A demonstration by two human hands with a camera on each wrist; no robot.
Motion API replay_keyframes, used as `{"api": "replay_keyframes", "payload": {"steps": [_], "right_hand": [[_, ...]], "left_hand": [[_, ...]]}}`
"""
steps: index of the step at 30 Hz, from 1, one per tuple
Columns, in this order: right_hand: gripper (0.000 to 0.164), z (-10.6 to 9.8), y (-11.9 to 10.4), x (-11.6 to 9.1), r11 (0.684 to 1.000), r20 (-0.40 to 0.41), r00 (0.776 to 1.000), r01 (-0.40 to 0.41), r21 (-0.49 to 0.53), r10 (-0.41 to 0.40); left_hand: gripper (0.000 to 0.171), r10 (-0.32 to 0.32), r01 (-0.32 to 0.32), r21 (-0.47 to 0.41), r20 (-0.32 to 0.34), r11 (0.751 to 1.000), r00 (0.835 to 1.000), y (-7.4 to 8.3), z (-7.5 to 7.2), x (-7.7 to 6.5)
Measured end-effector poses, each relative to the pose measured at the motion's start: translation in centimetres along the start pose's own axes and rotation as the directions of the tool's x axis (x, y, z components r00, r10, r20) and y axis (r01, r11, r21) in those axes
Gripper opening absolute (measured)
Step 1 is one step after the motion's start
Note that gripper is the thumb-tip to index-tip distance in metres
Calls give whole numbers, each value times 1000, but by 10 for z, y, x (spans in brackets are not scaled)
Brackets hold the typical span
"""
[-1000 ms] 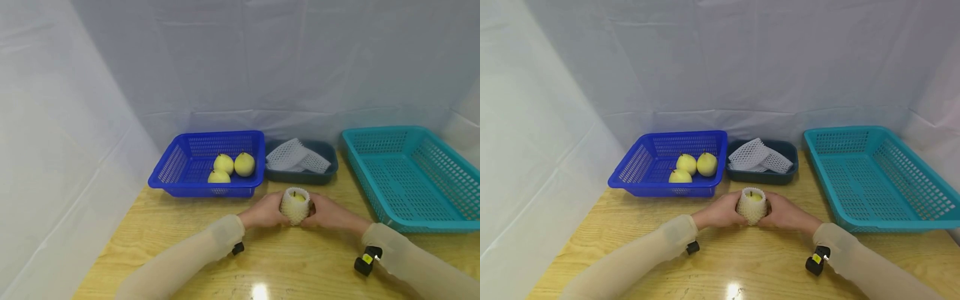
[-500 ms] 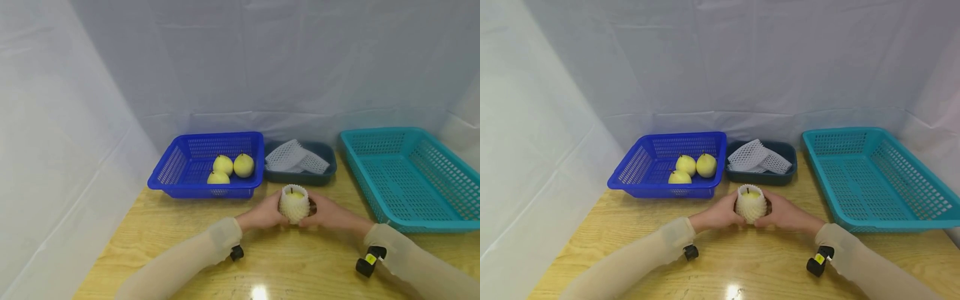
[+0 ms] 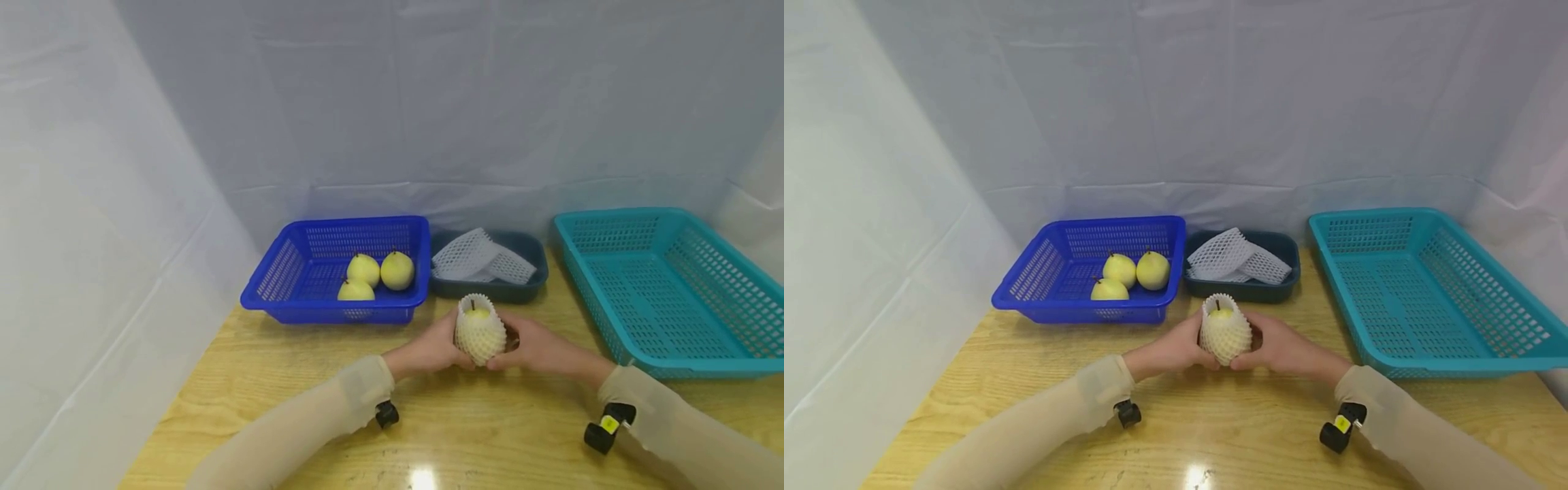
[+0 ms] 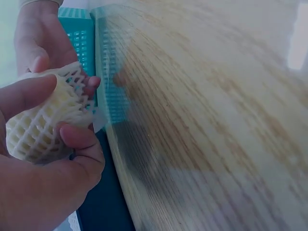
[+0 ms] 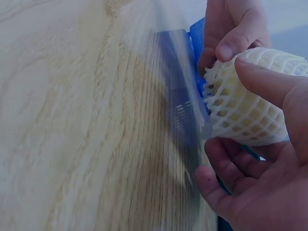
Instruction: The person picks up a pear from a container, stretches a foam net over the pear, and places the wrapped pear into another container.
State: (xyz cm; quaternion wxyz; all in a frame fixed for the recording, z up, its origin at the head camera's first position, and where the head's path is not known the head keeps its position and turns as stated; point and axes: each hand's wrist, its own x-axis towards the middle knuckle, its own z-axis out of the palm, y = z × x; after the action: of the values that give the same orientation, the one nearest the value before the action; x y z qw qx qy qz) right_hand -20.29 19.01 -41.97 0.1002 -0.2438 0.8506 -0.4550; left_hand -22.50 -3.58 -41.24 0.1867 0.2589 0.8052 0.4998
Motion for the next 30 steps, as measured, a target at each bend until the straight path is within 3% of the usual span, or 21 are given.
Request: {"api": "replay_keyframes", "payload": {"steps": [7, 16, 21, 24, 27, 30], "right_hand": [[81, -1, -1, -2, 999, 6, 1000, -28, -37, 29], [87, -5, -9, -9, 992, 13, 999, -37, -125, 39], [71, -13, -15, -12, 999, 33, 999, -30, -20, 30], [62, -17, -16, -13, 1000, -4, 1000, -20, -4, 20], [66, -19, -18, -17, 1000, -56, 998, -22, -17, 21], [74, -20, -25, -21, 999, -73, 997, -23, 33, 26]], "left_hand": [[95, -46, 46, -45, 14, 998, 999, 0, -2, -2], [86, -29, 30, -53, 33, 998, 999, 1, -1, 0], [73, -14, 31, -183, 96, 983, 995, 4, 1, 1], [68, -13, 43, -241, 126, 970, 992, 8, 2, 1], [65, -4, 44, -273, 147, 961, 989, 13, 3, 0], [65, 9, 37, -290, 156, 956, 988, 18, 5, -1]]}}
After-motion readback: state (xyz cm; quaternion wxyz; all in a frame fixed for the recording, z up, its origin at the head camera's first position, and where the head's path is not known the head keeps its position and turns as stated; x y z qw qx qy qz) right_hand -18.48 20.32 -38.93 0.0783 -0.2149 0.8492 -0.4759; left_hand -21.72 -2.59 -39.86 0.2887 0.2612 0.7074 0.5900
